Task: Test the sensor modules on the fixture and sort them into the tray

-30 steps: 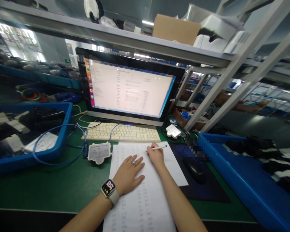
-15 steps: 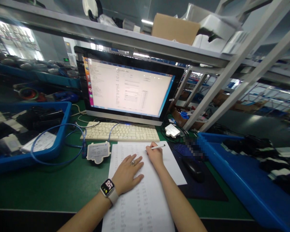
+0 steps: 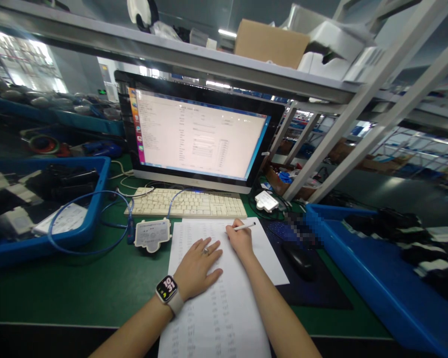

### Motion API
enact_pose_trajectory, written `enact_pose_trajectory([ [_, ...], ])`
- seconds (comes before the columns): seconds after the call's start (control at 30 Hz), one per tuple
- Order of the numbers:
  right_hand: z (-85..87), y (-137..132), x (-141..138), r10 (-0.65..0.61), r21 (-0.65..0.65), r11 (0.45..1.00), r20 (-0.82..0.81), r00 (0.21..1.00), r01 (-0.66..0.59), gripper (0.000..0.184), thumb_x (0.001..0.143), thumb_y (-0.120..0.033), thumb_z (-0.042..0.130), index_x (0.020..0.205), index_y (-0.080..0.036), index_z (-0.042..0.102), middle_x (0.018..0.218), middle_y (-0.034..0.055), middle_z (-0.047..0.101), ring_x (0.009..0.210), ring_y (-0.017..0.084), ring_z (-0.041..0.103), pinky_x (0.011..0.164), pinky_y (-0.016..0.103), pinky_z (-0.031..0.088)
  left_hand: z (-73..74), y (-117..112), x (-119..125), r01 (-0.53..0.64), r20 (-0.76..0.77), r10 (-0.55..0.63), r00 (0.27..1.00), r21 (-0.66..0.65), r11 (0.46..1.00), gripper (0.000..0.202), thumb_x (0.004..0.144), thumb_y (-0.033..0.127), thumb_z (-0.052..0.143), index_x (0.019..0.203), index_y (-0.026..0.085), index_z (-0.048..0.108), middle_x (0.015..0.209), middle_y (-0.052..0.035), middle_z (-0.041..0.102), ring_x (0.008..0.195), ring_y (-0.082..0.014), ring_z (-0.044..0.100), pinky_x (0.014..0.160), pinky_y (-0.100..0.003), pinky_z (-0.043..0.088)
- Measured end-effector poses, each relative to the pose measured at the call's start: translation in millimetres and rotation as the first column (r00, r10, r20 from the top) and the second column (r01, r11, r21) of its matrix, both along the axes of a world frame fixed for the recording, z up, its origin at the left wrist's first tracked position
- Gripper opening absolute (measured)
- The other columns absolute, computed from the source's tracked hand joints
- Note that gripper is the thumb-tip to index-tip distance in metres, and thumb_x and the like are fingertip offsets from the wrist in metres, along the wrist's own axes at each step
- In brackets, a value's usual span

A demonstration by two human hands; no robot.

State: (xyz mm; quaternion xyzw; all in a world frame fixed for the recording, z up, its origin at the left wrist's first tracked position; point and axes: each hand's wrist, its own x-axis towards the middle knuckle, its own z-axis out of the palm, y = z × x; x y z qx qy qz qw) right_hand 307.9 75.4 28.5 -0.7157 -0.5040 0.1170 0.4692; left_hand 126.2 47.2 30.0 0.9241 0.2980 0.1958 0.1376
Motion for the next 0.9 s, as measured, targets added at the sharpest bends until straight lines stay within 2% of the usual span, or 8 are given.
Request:
enact_pose_trajectory([
  [0.33,2.0,-0.2,-0.8,-0.004,0.027,1.000,-0.037,0.999,0.005,0.021,0.060,-0.032,0.048,0.047,-0.024,0.034,0.041,-0.0065,0.040,0.047,0.013,0.038,0.052,0.027,0.031,-1.0,-0.5,0.2,-0.003,0.007,0.003,1.000,0.009,1.000,0.040,0.085,0.042,0.049,0.119,0.021,0.051,0.136,-0.0047,0.046,0.128,-0.0283,0.035,0.108,-0.047,0.027],
  [0.53,-1.3,3.3,2.9,-0.047,0.048,0.997,-0.174,0.984,0.056,0.020,0.062,-0.032,0.044,0.049,-0.025,0.030,0.038,-0.0064,0.038,0.041,0.012,0.036,0.045,0.025,0.032,-1.5,0.7,-0.3,-0.005,0.004,0.005,1.000,0.013,1.000,0.040,0.085,0.041,0.050,0.119,0.021,0.051,0.136,-0.0046,0.046,0.128,-0.0278,0.036,0.108,-0.046,0.028],
  [0.63,-1.9,7.0,7.8,-0.078,0.025,0.996,-0.242,0.967,0.086,0.018,0.064,-0.033,0.040,0.052,-0.025,0.029,0.039,-0.0053,0.041,0.035,0.010,0.032,0.037,0.023,0.028,-2.8,1.9,-0.5,-0.004,0.004,0.004,1.000,0.025,1.000,0.038,0.085,0.040,0.051,0.118,0.021,0.052,0.135,-0.0041,0.047,0.128,-0.0276,0.036,0.108,-0.047,0.029],
  [0.77,4.1,4.6,23.9,-0.080,-0.052,0.996,-0.248,0.966,0.069,0.017,0.067,-0.034,0.040,0.054,-0.024,0.036,0.037,-0.0050,0.043,0.030,0.009,0.032,0.031,0.022,0.023,-5.7,4.2,-0.4,0.003,0.001,-0.003,1.000,0.083,0.997,0.037,0.084,0.036,0.052,0.118,0.021,0.053,0.135,-0.0041,0.048,0.126,-0.0283,0.039,0.105,-0.048,0.033],
  [0.9,16.3,-13.8,50.2,-0.071,-0.164,0.985,-0.144,0.987,0.047,0.012,0.062,-0.033,0.055,0.060,-0.021,0.052,0.041,-0.0042,0.051,0.034,0.012,0.044,0.037,0.022,0.032,-8.1,6.6,-0.7,0.027,-0.020,-0.025,0.999,0.144,0.989,0.038,0.083,0.032,0.052,0.119,0.019,0.052,0.134,-0.0063,0.048,0.125,-0.0297,0.041,0.102,-0.050,0.036],
])
